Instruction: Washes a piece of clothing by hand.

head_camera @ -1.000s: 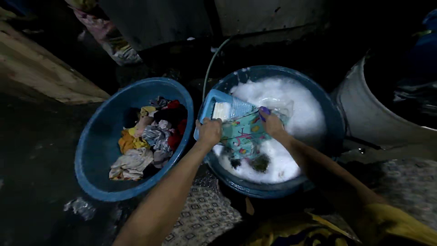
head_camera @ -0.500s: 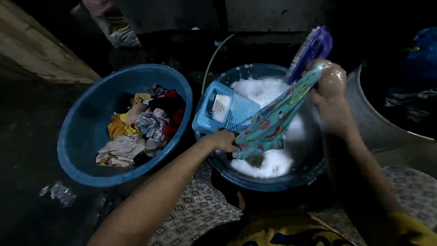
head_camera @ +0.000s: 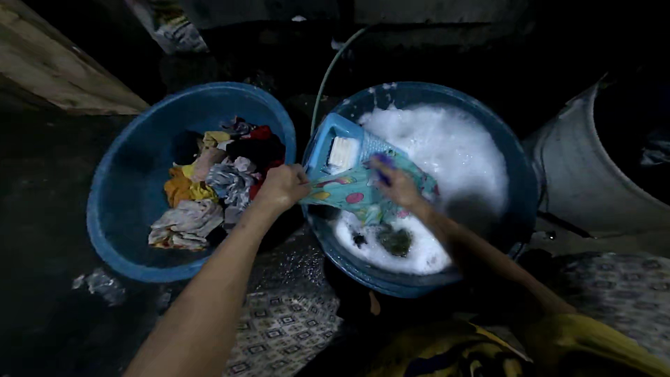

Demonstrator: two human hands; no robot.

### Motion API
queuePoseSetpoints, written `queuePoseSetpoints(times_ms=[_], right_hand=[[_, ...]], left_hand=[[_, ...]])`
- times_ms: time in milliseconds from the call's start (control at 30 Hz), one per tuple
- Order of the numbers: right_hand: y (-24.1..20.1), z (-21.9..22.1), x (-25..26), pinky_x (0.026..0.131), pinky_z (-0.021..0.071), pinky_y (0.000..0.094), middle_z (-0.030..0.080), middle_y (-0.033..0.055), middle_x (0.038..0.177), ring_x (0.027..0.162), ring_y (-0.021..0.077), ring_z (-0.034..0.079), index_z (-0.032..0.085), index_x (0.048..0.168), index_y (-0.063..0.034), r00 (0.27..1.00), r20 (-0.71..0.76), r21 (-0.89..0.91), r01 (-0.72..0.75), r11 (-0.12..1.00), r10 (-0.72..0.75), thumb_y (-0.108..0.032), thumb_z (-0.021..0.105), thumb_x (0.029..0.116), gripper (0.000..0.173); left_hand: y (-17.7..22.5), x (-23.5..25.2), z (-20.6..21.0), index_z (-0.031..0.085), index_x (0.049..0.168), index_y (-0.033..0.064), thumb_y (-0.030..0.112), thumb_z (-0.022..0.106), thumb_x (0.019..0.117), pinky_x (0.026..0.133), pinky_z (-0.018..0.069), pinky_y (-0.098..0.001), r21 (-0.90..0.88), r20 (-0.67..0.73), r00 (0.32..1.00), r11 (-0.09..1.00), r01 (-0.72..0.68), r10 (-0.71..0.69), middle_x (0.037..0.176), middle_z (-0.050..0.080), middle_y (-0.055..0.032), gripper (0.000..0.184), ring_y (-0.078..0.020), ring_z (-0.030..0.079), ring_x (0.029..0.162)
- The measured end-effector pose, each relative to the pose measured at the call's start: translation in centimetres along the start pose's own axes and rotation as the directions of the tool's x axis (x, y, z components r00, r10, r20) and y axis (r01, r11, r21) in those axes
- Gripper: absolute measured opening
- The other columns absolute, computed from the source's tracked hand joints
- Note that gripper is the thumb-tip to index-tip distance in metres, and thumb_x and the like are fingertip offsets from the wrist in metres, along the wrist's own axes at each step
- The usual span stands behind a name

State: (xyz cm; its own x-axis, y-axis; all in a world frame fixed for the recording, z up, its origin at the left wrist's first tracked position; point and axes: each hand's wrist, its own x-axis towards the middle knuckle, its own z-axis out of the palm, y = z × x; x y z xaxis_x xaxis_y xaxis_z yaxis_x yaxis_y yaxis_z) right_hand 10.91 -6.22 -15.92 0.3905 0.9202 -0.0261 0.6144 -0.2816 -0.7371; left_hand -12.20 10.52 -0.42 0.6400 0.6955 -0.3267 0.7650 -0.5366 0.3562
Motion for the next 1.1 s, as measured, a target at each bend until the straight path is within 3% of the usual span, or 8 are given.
queuePoseSetpoints(times_ms=[100,267,500,667,767,833,967,1100], right_hand=[[3.1,-4.2,0.9,0.094,0.0482,0.0706,0.056,0.0310,0.139,0.119,0.0530,0.059,0.038,0.160,-0.0285,0.971,-0.024,-0.003,-0.237,0.971,0.237,-0.020,0.060,0.1034,0.061],[-13.7,1.5,-1.7,0.094,0.0555,0.0575,0.059,0.0265,0.136,0.114,0.0421,0.065,0.045,0.157,-0.0213,0.997,-0.021,0.160,0.074,0.984,-0.072,-0.011,0.066,0.0971,0.064],[5.2,-5.0,-0.2,0.099,0.0475,0.0671,0.059,0.0268,0.139,0.120,0.0485,0.061,0.040,0.159,-0.0255,0.969,0.085,-0.063,-0.228,0.972,0.233,-0.016,0.060,0.1028,0.060],[4.6,-12.4,-0.7,0.090,0.0501,0.0694,0.067,0.0265,0.125,0.108,0.0480,0.066,0.063,0.141,-0.0184,0.965,0.019,-0.051,-0.260,0.964,0.261,-0.014,0.074,0.0943,0.048],[2.5,-14.3,-0.5,0.097,0.0378,0.0800,0.055,0.0352,0.137,0.123,0.0584,0.053,0.069,0.130,-0.0081,0.920,-0.041,-0.438,-0.368,0.820,0.391,-0.017,0.076,0.0899,0.041],[-1.6,-13.3,0.7,0.105,0.0235,0.0845,0.038,0.0406,0.150,0.137,0.0651,0.033,0.066,0.129,0.0023,0.951,-0.057,-0.466,-0.294,0.834,0.304,-0.016,0.074,0.0918,0.043],[-9.4,-5.9,6.8,0.109,0.0461,0.0556,0.055,0.0268,0.141,0.130,0.0414,0.056,0.063,0.137,-0.0017,0.984,0.003,-0.175,0.178,0.968,-0.181,-0.013,0.069,0.0962,0.042],[-12.1,-0.2,10.8,0.111,0.0342,0.0695,0.044,0.0300,0.150,0.141,0.0482,0.041,0.046,0.151,-0.0007,0.975,0.198,-0.296,0.160,0.942,-0.104,-0.030,0.087,0.0813,0.086]], left_hand=[[0.5,0.0,-0.2,0.069,0.108,-0.0035,0.011,0.073,0.0935,0.087,0.0515,-0.0616,0.021,0.037,0.999,0.999,0.027,-0.028,0.099,0.069,-0.0240,0.021,-0.0410,0.067,0.096],[2.8,1.1,0.5,0.069,0.108,-0.0063,0.006,0.071,0.0915,0.089,0.0501,-0.0675,0.170,0.130,0.990,0.985,0.024,-0.047,0.106,0.068,-0.0290,0.021,-0.0477,0.065,0.103],[-0.4,0.6,-1.2,0.072,0.101,-0.0028,0.017,0.076,0.0931,0.087,0.0497,-0.0669,0.108,0.058,0.997,0.993,0.043,-0.049,0.099,0.070,-0.0254,0.022,-0.0444,0.066,0.097],[0.7,0.3,-0.8,0.072,0.103,-0.0036,0.023,0.068,0.0997,0.091,0.0492,-0.0671,0.145,0.089,0.996,0.989,-0.001,-0.013,0.104,0.069,-0.0271,0.027,-0.0457,0.066,0.103],[2.2,-0.7,1.4,0.072,0.109,-0.0033,0.020,0.060,0.1041,0.095,0.0479,-0.0627,0.100,0.303,0.949,0.987,-0.124,0.088,0.108,0.069,-0.0253,0.027,-0.0414,0.065,0.106],[3.2,-0.8,3.7,0.069,0.122,-0.0021,0.011,0.054,0.1044,0.101,0.0452,-0.0609,0.093,0.455,0.880,0.975,-0.201,0.138,0.121,0.067,-0.0254,0.027,-0.0408,0.062,0.116],[5.3,-1.2,6.3,0.061,0.134,-0.0002,0.003,0.050,0.1022,0.101,0.0440,-0.0655,0.148,0.605,0.784,0.948,-0.281,0.138,0.131,0.061,-0.0291,0.034,-0.0468,0.058,0.122],[5.8,-1.4,5.8,0.063,0.136,0.0097,0.005,0.054,0.1010,0.100,0.0435,-0.0686,0.201,0.630,0.772,0.943,-0.266,0.083,0.133,0.062,-0.0248,0.037,-0.0451,0.058,0.124]])
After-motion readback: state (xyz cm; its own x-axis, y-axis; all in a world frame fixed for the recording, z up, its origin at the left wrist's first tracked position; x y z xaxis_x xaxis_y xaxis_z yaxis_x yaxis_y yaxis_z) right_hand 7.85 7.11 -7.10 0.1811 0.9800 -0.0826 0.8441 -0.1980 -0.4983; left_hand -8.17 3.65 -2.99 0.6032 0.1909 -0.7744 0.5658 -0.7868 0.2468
